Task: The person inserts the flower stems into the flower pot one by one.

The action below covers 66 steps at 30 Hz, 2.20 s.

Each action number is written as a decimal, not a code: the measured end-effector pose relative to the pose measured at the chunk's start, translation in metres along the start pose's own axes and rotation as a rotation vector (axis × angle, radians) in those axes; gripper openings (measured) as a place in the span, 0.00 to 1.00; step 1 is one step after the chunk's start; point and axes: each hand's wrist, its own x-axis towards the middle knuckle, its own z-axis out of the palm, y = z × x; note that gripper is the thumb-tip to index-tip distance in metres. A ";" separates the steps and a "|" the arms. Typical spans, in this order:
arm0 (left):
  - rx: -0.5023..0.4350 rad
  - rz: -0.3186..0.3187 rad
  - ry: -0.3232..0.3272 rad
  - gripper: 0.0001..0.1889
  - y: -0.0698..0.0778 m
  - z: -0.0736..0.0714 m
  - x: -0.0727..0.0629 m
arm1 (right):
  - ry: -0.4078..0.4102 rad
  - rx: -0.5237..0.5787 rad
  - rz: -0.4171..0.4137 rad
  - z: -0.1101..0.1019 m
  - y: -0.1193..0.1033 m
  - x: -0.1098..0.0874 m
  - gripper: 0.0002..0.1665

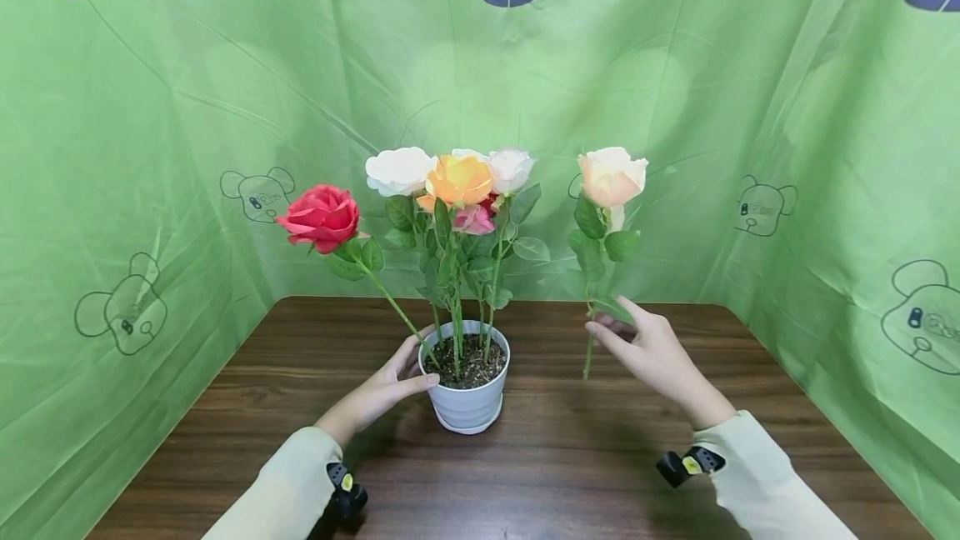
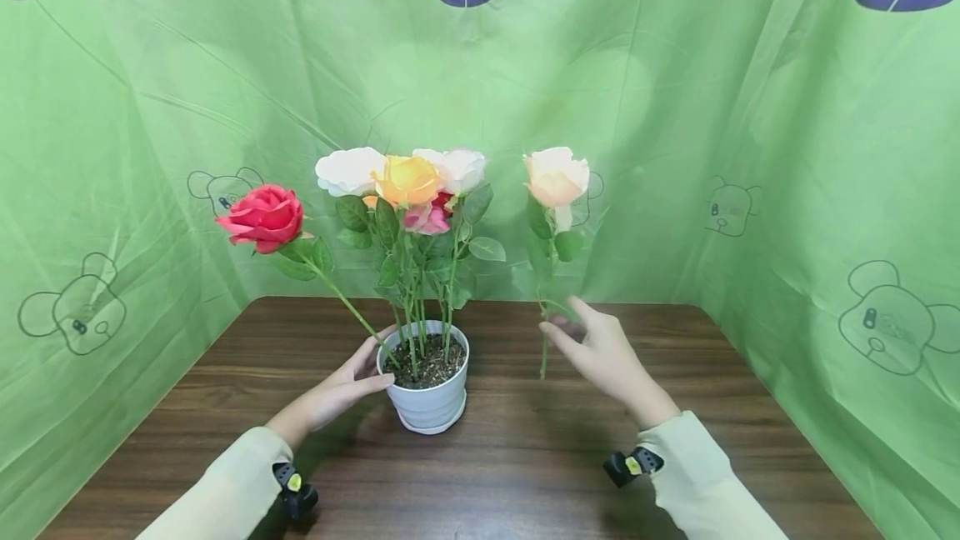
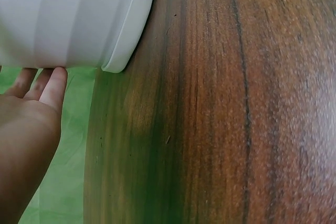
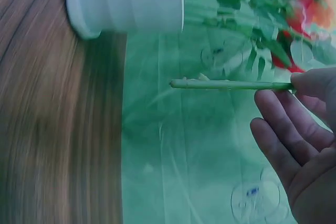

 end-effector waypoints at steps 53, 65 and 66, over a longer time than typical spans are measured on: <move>-0.029 0.032 -0.019 0.41 -0.006 -0.002 0.002 | -0.090 0.254 -0.210 0.126 -0.049 0.034 0.09; -0.034 0.024 -0.021 0.42 -0.004 0.000 0.001 | -0.026 0.112 -0.206 0.139 -0.046 0.031 0.05; -0.034 0.020 -0.020 0.42 -0.004 0.000 0.001 | -0.026 0.103 -0.203 0.140 -0.046 0.031 0.05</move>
